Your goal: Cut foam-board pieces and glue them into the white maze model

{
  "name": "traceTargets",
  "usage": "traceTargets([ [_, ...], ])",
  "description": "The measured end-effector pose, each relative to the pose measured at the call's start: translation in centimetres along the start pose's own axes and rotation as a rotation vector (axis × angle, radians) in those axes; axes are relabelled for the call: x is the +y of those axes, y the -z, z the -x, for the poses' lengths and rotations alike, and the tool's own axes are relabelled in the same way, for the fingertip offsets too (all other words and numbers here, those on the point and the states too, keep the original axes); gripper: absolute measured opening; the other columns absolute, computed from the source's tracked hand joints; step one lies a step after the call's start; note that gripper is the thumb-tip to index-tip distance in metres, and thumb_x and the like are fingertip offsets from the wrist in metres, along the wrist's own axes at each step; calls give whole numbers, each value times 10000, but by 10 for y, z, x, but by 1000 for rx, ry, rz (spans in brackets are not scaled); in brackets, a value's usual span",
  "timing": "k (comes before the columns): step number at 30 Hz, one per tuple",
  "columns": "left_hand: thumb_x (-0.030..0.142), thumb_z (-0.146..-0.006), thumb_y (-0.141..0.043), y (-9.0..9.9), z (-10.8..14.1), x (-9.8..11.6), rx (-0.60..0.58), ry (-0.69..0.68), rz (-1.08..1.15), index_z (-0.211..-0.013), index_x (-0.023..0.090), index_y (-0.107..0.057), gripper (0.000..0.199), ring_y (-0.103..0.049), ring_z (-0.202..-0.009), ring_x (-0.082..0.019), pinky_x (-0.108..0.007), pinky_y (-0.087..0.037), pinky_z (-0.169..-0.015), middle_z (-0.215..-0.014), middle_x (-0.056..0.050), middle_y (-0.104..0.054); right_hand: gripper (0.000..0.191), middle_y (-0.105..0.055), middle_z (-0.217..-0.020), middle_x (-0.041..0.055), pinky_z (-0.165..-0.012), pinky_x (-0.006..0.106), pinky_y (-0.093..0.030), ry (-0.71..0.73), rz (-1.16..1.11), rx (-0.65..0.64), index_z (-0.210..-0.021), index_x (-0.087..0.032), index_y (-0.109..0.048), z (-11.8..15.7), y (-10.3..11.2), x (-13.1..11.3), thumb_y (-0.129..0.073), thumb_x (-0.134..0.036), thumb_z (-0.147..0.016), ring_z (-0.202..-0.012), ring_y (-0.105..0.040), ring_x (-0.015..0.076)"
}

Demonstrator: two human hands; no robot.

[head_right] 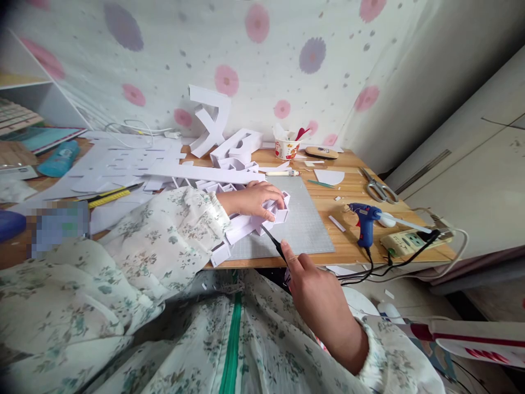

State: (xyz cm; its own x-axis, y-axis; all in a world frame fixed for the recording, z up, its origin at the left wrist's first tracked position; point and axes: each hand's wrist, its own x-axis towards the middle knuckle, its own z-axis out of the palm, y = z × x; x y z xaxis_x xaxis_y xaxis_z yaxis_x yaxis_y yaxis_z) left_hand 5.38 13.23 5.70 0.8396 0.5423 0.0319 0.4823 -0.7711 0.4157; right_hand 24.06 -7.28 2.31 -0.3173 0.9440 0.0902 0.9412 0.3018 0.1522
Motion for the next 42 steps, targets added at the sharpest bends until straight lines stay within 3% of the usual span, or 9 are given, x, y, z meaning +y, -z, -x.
traceTargets([
  [6,451,-755,-666,0,0,0,1,6,2,-1051,307,-657,329,-413,-1240,-267,-451,-170,-1041,-1326,-9,-560,582,-666,-868,24,-471,276,-418,29,-25,-85,-1464,-182,-381,2,-7,-5,-460,-86,-896,-592,-670,179],
  [13,434,-770,-665,3,3,4,-12,15,-13,-1072,299,-649,331,-408,-1251,-266,-434,-198,-1027,-1318,-17,-564,621,-669,-899,22,-492,264,-455,16,-25,49,-1470,-207,-355,4,0,0,-488,-98,-874,-605,-668,167],
  [21,420,-766,-669,4,5,8,-19,25,-22,-1072,299,-649,330,-403,-1264,-265,-455,-205,-1023,-1330,-18,-560,622,-674,-864,19,-459,254,-408,25,30,-66,-1453,-194,-392,4,-3,-6,-479,-41,-856,-592,-673,163],
  [28,432,-770,-654,5,5,8,-22,29,-22,-1074,307,-643,330,-404,-1252,-269,-465,-202,-1028,-1337,-15,-548,614,-668,-911,23,-478,274,-447,7,13,56,-1478,-195,-328,5,-3,-2,-467,-96,-888,-609,-669,176],
  [36,416,-758,-677,6,5,9,-32,26,-22,-1075,295,-648,340,-402,-1251,-271,-440,-220,-1019,-1296,-16,-572,619,-662,-845,11,-450,248,-394,30,8,-53,-1455,-193,-385,4,-11,-6,-487,-49,-862,-578,-659,156],
  [42,423,-764,-676,5,4,9,-26,20,-21,-1076,294,-648,338,-405,-1254,-278,-447,-225,-1010,-1315,-27,-563,617,-672,-929,33,-497,261,-449,6,-4,43,-1484,-202,-326,5,-6,-3,-483,-98,-897,-636,-676,172],
])
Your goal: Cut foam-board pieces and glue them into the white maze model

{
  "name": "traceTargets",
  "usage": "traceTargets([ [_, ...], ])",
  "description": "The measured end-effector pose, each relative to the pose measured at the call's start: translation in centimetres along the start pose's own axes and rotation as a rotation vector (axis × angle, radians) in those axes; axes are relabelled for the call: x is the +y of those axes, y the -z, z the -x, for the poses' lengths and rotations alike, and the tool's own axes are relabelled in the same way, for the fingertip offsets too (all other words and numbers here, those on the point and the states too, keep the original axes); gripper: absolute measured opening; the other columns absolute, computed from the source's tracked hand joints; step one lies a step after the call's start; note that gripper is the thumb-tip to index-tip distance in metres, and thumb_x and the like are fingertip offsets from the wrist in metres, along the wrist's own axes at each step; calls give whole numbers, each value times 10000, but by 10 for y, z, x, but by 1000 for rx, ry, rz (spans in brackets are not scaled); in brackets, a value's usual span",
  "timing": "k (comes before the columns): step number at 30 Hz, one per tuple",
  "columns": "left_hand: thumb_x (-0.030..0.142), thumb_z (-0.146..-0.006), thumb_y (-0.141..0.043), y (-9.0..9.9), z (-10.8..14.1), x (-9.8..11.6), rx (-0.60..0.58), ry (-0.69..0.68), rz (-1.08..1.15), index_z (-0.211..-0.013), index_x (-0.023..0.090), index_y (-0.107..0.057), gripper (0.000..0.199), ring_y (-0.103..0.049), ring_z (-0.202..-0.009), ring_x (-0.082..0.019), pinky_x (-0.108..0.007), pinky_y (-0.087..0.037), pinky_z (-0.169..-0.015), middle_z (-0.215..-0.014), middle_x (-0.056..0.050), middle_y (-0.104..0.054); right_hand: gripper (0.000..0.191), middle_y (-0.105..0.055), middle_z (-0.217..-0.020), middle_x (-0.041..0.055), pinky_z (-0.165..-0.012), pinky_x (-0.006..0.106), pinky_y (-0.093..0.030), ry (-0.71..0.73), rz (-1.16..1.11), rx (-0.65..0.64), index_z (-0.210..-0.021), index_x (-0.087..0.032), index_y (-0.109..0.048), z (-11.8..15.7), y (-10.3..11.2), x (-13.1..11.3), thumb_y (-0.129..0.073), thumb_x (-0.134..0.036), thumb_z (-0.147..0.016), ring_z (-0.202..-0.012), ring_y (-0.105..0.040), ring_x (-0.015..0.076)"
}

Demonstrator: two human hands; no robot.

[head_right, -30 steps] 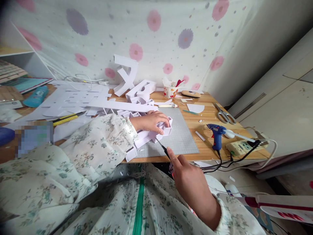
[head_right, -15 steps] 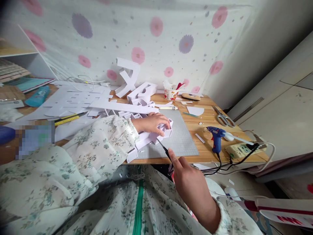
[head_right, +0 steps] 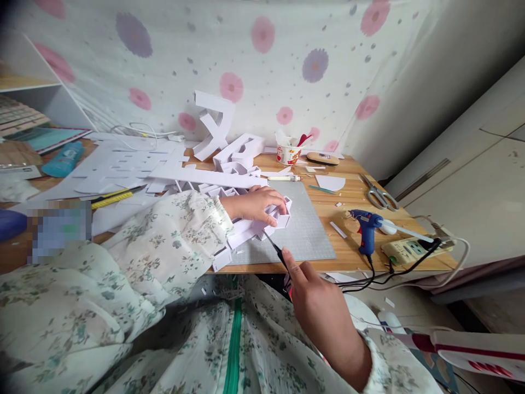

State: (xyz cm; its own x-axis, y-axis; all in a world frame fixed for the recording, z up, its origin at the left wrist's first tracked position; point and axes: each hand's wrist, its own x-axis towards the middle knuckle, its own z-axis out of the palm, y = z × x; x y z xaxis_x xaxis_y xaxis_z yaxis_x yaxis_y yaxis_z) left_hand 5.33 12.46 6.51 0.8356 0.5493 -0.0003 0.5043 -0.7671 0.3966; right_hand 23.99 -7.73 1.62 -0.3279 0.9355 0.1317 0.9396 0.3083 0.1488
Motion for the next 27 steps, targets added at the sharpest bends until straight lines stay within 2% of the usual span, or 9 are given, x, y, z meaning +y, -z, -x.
traceTargets([
  [7,406,-761,-685,-1,0,-1,7,8,9,-1068,296,-654,327,-407,-1249,-274,-450,-215,-1014,-1314,-19,-567,616,-666,-846,9,-464,254,-428,22,28,-96,-1455,-198,-391,0,-2,-2,-505,-56,-866,-597,-673,165],
  [12,402,-753,-681,-2,-1,-2,17,-4,13,-1066,284,-657,336,-404,-1240,-271,-442,-189,-1024,-1273,-18,-589,615,-662,-877,0,-449,287,-445,25,52,31,-1468,-204,-354,0,-1,0,-512,-106,-882,-580,-665,178],
  [15,397,-754,-680,-2,-1,-2,22,-6,16,-1068,279,-659,335,-395,-1246,-277,-447,-178,-1025,-1272,-24,-590,630,-659,-864,-4,-422,299,-430,23,84,50,-1468,-193,-350,-1,-2,1,-517,-100,-868,-541,-651,179],
  [21,401,-760,-683,0,1,0,5,8,5,-1086,277,-656,350,-404,-1244,-278,-441,-212,-1000,-1312,-42,-562,608,-675,-891,8,-445,298,-444,29,64,-3,-1468,-181,-354,-2,-4,-1,-481,-84,-882,-573,-670,183],
  [27,390,-765,-674,0,0,0,8,3,5,-1086,277,-655,341,-406,-1239,-272,-442,-193,-1022,-1298,-33,-573,627,-685,-918,34,-473,279,-450,3,26,-129,-1472,-194,-375,-3,-1,-4,-472,-58,-867,-637,-692,194],
])
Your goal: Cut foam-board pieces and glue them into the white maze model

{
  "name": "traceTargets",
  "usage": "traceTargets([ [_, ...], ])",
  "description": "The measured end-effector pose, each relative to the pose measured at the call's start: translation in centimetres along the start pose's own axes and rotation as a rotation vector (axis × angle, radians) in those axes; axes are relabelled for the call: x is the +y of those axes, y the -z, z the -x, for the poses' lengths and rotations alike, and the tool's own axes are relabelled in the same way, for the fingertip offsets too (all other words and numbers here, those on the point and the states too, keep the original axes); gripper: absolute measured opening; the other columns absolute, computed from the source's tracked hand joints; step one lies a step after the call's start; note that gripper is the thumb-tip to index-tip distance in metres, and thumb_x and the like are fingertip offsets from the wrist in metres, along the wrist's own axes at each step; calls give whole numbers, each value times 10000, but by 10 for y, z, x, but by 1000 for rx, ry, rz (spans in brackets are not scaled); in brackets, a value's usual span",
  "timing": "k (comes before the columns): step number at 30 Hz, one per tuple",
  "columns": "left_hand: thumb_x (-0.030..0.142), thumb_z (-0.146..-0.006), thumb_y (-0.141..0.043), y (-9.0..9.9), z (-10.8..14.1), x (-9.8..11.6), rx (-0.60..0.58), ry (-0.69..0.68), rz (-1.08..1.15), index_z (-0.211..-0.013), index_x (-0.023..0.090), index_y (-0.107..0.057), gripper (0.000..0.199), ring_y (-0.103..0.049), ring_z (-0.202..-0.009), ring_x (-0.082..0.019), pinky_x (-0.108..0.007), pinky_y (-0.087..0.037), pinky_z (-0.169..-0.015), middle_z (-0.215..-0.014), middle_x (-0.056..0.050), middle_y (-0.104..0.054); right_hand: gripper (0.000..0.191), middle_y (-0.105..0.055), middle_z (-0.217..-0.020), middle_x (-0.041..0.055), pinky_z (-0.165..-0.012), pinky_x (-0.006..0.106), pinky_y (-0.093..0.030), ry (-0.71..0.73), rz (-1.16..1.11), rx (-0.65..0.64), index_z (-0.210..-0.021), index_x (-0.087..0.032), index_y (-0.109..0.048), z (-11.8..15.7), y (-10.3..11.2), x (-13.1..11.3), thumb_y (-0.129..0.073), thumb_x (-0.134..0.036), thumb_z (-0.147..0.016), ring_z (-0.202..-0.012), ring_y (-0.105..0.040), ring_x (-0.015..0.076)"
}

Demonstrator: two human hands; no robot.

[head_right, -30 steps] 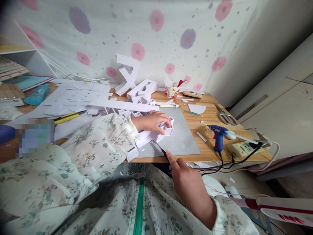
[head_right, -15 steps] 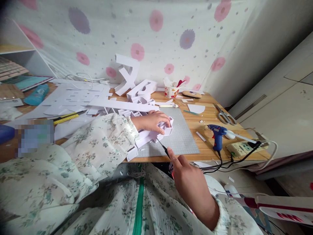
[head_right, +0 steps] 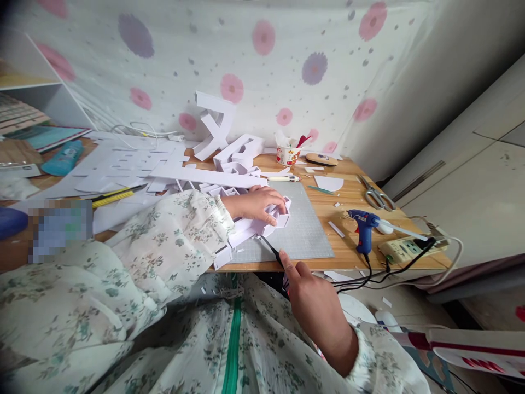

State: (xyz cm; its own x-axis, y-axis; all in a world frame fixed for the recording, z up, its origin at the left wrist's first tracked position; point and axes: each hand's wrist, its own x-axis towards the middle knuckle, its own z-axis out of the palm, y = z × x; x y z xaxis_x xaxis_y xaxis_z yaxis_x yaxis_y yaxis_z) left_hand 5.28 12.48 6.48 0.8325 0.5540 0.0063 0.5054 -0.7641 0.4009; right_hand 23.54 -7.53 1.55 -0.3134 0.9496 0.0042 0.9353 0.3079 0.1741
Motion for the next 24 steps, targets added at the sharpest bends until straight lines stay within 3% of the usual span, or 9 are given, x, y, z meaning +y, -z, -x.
traceTargets([
  [8,399,-749,-699,-2,-3,-3,10,-5,5,-1075,280,-659,349,-407,-1245,-275,-445,-192,-1023,-1295,-22,-582,620,-698,-949,57,-517,300,-484,14,-55,-65,-1479,-186,-373,-5,3,2,-434,-57,-876,-651,-699,212],
  [15,385,-761,-699,-3,-1,-2,16,-14,24,-1078,282,-663,335,-417,-1265,-277,-472,-207,-1042,-1317,-35,-571,626,-694,-947,51,-524,286,-499,60,-92,-60,-1482,-269,-379,-7,4,12,-472,-116,-882,-666,-699,216],
  [20,310,-827,-653,14,1,4,110,0,62,-1072,241,-659,254,-483,-1235,-227,-410,-312,-1040,-1301,-54,-580,619,-689,-967,30,-634,295,-556,124,-412,-13,-1489,-330,-349,4,6,27,-480,-170,-906,-737,-700,199],
  [22,274,-876,-588,28,12,15,166,15,23,-1069,203,-653,216,-527,-1169,-214,-384,-373,-995,-1226,-77,-607,588,-685,-1125,56,-753,291,-569,129,-594,52,-1482,-315,-359,10,3,36,-489,-198,-921,-899,-705,199],
  [24,193,-867,-568,36,33,34,293,55,-82,-968,185,-666,140,-588,-1022,-206,-368,-433,-916,-1053,-65,-654,561,-634,-1287,72,-886,292,-542,119,-742,151,-1469,-294,-376,14,-3,45,-503,-217,-929,-1087,-659,204],
])
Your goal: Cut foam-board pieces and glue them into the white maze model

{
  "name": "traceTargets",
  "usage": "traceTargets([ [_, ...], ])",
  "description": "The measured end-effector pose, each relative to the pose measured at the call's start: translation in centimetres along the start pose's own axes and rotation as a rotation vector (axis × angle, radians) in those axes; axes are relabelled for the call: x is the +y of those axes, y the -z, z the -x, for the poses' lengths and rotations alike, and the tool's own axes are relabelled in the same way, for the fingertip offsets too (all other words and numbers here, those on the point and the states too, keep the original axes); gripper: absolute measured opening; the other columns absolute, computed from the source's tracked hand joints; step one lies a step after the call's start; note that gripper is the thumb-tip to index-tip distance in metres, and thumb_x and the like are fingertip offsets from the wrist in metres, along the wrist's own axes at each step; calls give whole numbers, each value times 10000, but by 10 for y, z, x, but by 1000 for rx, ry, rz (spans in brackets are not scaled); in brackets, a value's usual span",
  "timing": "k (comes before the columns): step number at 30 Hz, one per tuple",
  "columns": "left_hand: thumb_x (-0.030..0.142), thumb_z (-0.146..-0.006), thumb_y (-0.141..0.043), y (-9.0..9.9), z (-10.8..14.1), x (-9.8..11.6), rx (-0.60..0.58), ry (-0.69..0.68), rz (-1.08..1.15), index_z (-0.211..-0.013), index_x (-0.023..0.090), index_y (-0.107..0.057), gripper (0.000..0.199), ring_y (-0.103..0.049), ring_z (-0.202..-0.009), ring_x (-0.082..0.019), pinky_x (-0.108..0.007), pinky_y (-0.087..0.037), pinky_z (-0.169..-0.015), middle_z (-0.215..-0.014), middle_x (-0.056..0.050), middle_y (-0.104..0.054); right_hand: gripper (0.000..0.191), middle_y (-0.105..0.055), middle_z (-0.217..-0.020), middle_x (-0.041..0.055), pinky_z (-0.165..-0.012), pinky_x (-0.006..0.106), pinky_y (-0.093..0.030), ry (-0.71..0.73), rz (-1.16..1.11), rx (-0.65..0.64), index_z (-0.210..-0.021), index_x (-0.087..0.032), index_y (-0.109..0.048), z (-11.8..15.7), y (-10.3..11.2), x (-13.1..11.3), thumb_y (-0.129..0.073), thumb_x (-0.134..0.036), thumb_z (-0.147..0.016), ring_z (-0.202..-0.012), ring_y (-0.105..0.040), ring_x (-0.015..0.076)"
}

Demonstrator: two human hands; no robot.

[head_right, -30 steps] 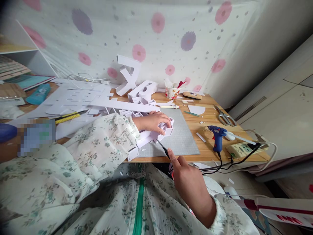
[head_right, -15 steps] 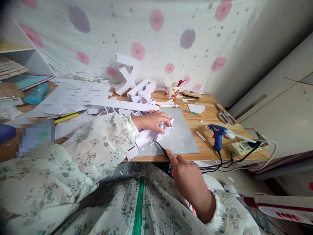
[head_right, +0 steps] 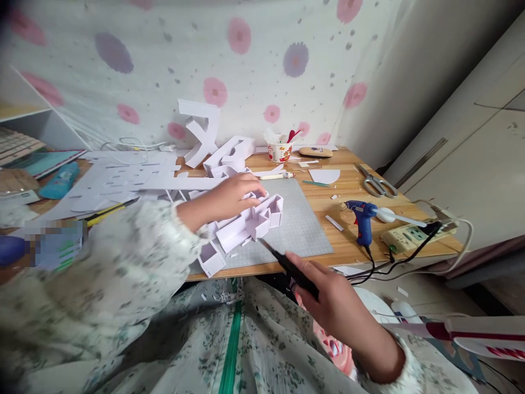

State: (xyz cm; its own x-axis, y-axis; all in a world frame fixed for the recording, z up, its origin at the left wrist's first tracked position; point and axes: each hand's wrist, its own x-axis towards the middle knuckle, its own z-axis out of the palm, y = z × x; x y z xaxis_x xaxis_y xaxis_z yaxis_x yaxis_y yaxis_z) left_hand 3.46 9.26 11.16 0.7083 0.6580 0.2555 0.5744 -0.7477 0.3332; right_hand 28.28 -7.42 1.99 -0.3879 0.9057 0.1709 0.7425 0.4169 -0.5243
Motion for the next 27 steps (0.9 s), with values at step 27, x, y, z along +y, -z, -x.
traceTargets([
  [27,296,-872,-566,-114,120,87,-117,38,-184,-1347,140,-476,508,-318,-1425,-331,-456,-367,-1142,-1516,-208,-366,598,-629,-1300,75,-988,413,-508,-154,-160,430,-1460,-290,-395,16,-20,41,-592,-334,-897,-1142,-634,259],
])
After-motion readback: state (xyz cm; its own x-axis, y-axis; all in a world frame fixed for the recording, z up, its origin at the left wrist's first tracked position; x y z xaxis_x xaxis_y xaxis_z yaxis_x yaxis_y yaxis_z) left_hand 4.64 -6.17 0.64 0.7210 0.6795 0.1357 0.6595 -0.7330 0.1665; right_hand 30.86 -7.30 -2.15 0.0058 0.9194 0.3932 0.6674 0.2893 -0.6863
